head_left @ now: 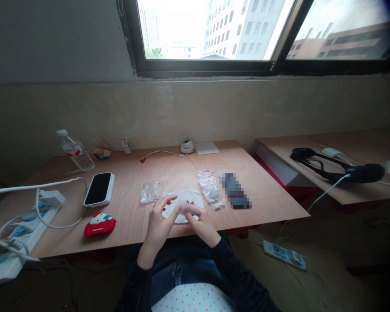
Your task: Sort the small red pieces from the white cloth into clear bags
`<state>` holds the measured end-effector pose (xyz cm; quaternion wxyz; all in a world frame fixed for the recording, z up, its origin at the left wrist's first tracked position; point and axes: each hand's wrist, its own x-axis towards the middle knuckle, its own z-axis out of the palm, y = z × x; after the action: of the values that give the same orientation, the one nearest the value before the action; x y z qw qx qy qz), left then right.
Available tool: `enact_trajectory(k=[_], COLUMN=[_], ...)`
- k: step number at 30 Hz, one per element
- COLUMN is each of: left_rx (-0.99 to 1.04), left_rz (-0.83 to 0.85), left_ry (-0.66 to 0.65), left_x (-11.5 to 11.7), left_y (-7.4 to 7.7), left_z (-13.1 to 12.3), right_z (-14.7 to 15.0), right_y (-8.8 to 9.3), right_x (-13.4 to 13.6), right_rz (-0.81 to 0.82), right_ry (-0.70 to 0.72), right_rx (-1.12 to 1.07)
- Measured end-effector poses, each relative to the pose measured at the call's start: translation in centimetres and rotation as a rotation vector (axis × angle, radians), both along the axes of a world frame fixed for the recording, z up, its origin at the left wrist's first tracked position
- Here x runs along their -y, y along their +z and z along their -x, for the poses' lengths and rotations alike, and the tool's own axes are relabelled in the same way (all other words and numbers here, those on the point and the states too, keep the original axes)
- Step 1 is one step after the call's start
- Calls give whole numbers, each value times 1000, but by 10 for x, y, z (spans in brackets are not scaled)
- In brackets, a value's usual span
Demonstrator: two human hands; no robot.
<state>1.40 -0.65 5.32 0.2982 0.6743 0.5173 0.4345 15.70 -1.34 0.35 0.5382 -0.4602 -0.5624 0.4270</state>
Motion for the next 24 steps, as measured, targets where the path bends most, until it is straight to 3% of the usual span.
enact_trajectory(k=[6, 16, 24], left_rx=[111, 246, 232], left_rz=[91, 117, 124], left_ry=[-94, 91, 86], left_x=[1, 2, 6], left_y=[5, 4, 2], left_z=[0, 0, -2], right_z=[3, -2, -3], right_y=[15, 23, 29], right_x=[5, 6, 6], right_rz=[62, 109, 94], right_ry=[134, 178, 154], right_rx=[-119, -104, -104])
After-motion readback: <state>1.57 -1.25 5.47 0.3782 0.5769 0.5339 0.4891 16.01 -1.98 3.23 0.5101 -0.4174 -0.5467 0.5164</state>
